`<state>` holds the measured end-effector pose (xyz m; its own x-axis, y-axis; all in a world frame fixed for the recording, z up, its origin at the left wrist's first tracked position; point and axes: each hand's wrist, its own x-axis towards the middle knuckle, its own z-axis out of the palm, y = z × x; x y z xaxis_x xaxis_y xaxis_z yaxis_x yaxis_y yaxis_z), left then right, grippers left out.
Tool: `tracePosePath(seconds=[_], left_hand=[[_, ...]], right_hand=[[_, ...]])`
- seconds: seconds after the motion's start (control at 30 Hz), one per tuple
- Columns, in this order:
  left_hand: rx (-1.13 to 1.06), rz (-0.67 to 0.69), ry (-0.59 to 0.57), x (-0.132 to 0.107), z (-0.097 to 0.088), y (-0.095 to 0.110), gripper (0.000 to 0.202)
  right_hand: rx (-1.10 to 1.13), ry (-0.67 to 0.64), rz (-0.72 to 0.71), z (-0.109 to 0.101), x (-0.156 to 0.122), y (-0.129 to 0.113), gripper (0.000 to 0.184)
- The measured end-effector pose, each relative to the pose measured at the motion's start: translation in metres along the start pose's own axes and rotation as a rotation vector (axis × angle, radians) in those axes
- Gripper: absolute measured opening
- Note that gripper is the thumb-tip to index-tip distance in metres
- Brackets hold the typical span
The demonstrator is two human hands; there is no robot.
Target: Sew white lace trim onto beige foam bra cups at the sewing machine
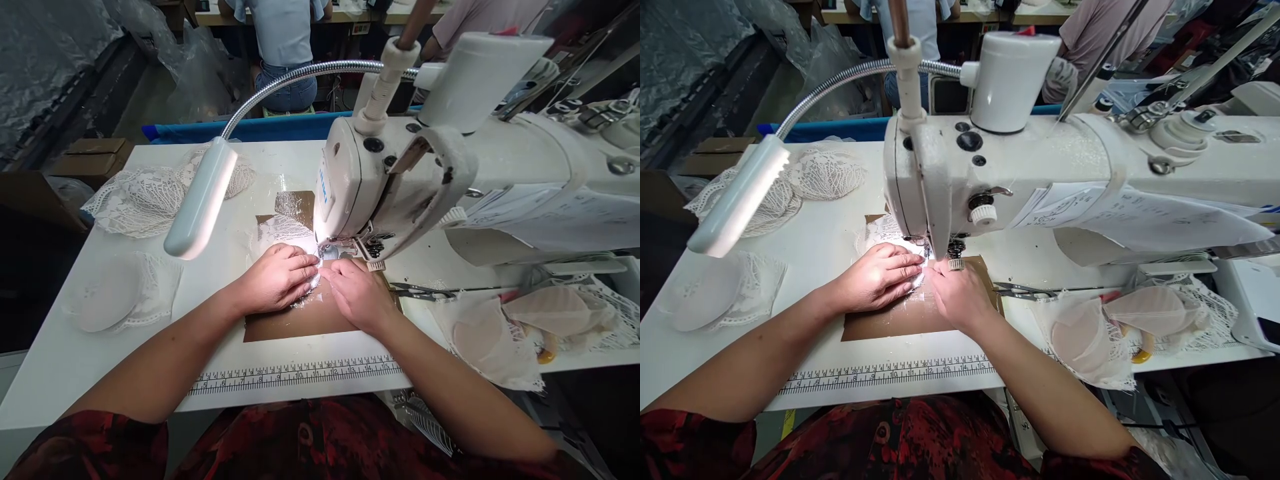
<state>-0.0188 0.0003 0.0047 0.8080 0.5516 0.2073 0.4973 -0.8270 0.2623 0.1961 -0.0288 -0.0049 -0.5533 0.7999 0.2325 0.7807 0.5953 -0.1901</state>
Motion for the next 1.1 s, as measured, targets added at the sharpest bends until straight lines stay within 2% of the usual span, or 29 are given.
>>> tracePosePath(seconds=[0.17, 0.43, 0.73, 0.93, 1.1], left_hand=[[0.008, -0.020, -0.029, 0.0014, -0.0022, -0.0007, 0.035], [0.063, -0.054, 0.001, 0.0040, 0.0001, 0.0023, 0.035], [-0.061, -0.090, 0.104, -0.0002, 0.0006, 0.0011, 0.022], [-0.101, -0.142, 0.162, 0.0027, 0.0012, 0.0050, 0.019], [-0.055, -0.168, 0.156, 0.0053, 0.0032, 0.0076, 0.021]], right_hand=[[-0.054, -0.042, 0.016, -0.0023, 0.0013, -0.0029, 0.034], [-0.092, -0.063, 0.107, -0.0005, 0.0046, -0.0022, 0.038], [0.017, -0.010, 0.136, 0.0019, -0.0006, 0.0021, 0.041], [0.130, 0.059, 0.077, 0.0011, -0.0042, 0.0056, 0.036], [0.164, 0.064, 0.037, 0.0010, -0.0046, 0.0047, 0.033]])
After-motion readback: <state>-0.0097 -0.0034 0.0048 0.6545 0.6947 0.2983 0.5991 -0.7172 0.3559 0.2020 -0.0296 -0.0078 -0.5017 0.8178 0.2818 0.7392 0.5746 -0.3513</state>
